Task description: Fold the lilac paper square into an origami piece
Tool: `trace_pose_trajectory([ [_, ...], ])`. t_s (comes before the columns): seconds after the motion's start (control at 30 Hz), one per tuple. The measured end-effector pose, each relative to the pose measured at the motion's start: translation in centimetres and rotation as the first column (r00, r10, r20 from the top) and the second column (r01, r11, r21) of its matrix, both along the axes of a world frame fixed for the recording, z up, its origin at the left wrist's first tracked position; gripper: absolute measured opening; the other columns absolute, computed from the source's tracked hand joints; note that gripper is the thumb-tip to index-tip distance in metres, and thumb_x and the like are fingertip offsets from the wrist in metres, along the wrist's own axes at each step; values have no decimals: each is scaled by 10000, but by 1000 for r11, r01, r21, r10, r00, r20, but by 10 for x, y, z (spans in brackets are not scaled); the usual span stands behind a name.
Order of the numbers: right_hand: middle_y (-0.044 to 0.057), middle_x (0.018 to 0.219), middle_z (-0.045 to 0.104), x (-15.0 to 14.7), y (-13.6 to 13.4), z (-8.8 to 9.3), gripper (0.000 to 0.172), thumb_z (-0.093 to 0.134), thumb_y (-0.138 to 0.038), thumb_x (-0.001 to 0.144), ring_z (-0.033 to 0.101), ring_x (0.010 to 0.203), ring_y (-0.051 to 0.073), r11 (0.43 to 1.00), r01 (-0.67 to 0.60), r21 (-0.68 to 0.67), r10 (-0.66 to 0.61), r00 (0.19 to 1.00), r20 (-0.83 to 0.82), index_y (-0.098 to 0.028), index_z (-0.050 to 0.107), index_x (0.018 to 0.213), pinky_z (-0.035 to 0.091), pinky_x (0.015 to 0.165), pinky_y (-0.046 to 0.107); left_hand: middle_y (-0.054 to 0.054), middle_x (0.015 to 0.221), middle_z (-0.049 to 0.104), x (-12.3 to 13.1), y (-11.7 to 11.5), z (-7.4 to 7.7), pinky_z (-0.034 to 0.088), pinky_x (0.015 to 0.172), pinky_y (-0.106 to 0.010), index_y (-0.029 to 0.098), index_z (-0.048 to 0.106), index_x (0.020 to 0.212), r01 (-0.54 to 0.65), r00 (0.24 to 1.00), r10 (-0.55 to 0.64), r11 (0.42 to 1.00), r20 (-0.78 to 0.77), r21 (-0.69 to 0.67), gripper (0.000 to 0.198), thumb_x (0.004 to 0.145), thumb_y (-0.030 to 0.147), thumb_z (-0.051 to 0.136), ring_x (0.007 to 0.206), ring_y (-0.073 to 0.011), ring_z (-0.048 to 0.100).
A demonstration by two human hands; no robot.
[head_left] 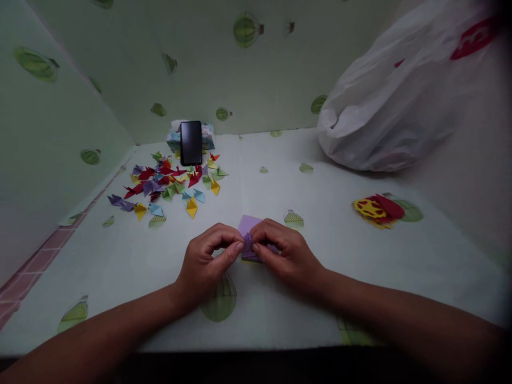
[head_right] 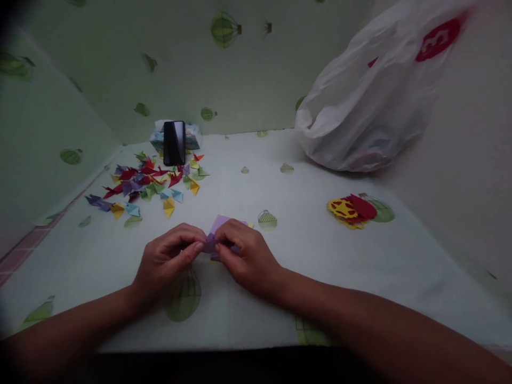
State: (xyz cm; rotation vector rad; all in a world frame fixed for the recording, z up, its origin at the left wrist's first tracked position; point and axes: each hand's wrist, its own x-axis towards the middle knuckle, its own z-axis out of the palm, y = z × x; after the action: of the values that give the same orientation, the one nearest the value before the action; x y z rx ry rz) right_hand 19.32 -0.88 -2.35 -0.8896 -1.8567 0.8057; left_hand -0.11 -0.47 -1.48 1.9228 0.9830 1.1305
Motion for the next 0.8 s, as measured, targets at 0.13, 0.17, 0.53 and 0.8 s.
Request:
trace_pose_trajectory([
  [0.13, 48, 791, 623, 0, -1, 0, 142, 532, -66, 849, 553, 755, 173, 1000, 3, 2, -3, 1000, 5, -176, 573, 769, 432, 683, 320, -45, 832, 689, 0, -1, 2, 496, 694, -262, 161, 684, 822, 2, 1000, -2, 1000, -12, -9, 120, 910, 155, 603, 773, -134, 636],
  [0.17, 48, 787, 622, 0, -1, 0, 141, 531, -68, 848, 551, 750, 172, 1000, 0, 4, 0, 1000, 5, -176, 571, 767, 431, 681, 321, -45, 828, 691, 0, -2, 3, 496, 687, -262, 160, 685, 822, 0, 1000, 0, 1000, -18, -11, 122, 910, 158, 601, 764, -134, 636],
  [0.53, 34, 774, 611, 0, -2, 3, 150, 527, -63, 839, 538, 725, 160, 1000, -18, 23, 17, 1000, 26, -189, 543, 760, 416, 649, 303, -18, 741, 701, 0, -2, 11, 514, 624, -240, 163, 699, 816, -63, 997, 57, 987, -44, -148, 93, 864, 193, 625, 660, -124, 628],
  [0.8, 42, 795, 621, 1, -1, 3, 148, 523, -41, 817, 552, 731, 158, 999, -52, -4, 52, 998, 21, -177, 570, 784, 428, 657, 298, -27, 758, 735, -1, 5, 17, 523, 600, -217, 159, 717, 863, 4, 999, -17, 956, -44, -293, 91, 801, 213, 676, 654, -127, 658],
])
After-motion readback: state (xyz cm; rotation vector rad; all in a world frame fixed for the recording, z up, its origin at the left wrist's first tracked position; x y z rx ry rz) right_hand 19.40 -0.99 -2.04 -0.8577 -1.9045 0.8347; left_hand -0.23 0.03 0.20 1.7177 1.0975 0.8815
